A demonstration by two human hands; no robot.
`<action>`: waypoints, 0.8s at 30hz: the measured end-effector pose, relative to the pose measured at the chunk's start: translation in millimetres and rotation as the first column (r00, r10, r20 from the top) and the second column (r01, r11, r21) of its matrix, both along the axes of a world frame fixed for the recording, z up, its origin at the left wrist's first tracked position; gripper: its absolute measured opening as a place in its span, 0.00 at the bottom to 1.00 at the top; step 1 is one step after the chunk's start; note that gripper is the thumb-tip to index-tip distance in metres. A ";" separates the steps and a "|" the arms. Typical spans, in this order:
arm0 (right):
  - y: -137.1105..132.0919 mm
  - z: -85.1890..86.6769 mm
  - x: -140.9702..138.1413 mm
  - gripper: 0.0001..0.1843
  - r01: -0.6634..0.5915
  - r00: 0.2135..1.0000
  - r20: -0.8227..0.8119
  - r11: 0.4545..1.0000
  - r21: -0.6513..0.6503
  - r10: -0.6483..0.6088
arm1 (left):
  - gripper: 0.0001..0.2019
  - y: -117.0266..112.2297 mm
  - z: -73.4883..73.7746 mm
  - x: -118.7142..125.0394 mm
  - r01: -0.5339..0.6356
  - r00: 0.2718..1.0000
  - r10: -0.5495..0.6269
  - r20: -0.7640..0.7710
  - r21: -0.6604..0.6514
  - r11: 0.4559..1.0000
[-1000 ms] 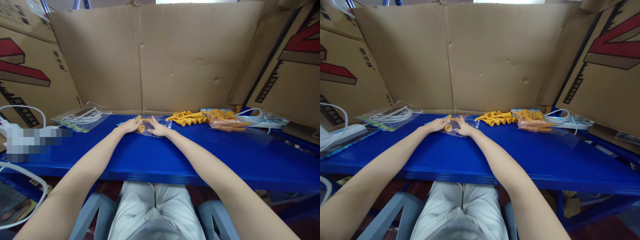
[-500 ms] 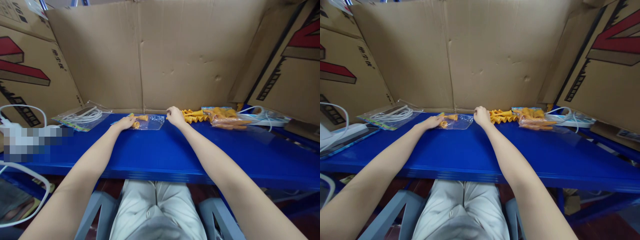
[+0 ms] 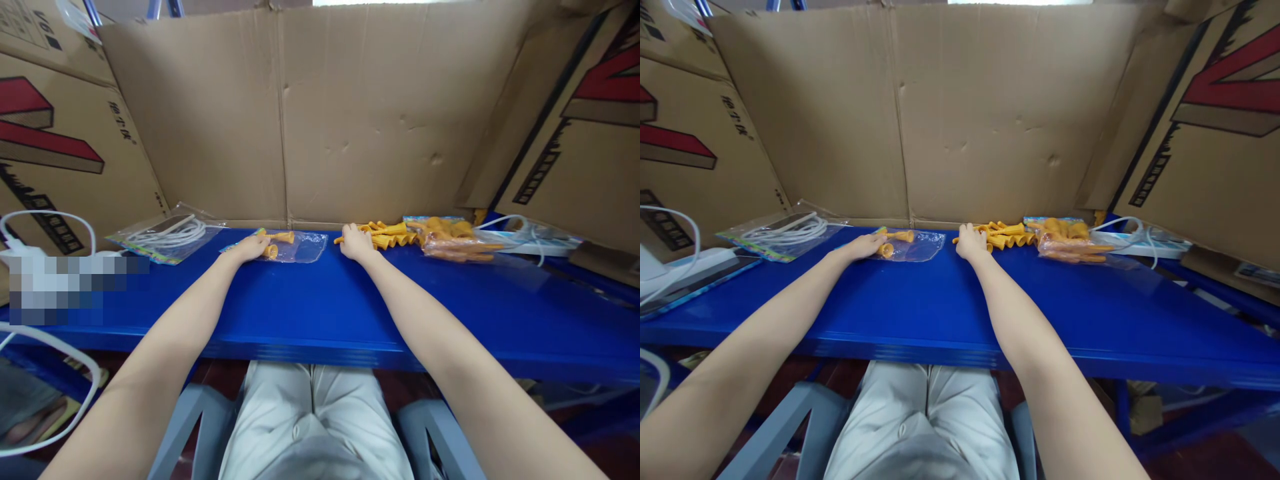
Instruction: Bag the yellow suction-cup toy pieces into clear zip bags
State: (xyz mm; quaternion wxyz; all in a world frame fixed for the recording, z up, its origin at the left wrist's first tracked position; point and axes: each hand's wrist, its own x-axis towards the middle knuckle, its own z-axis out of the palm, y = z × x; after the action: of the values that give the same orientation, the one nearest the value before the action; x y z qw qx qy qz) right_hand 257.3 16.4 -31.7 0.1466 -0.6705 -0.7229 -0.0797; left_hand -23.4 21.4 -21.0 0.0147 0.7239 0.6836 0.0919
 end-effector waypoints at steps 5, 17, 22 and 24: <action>3.3 -1.9 2.5 0.21 0.083 0.995 -0.064 0.997 0.005 -0.082 | 0.29 -2.4 3.7 1.9 0.040 0.999 -0.042 -0.032 -0.041 0.998; 6.3 -2.5 4.9 0.21 0.121 0.985 -0.128 0.992 0.044 -0.114 | 0.30 1.0 3.0 -0.6 0.028 0.999 -0.030 -0.020 -0.090 0.996; 2.7 6.1 -2.7 0.22 0.101 0.982 -0.166 0.991 0.086 -0.085 | 0.31 -2.0 3.7 1.8 0.012 1.000 -0.012 -0.008 -0.072 0.997; 2.0 9.3 -5.0 0.22 0.080 0.978 -0.202 0.988 0.134 -0.052 | 0.31 -2.6 3.6 2.3 0.009 1.000 -0.010 -0.008 -0.060 0.998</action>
State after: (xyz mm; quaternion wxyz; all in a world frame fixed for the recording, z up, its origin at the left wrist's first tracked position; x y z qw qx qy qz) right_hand 252.3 18.4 -22.3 0.2619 -0.6869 -0.6744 -0.0685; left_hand -21.1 18.9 -17.5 0.0340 0.7268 0.6826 0.0680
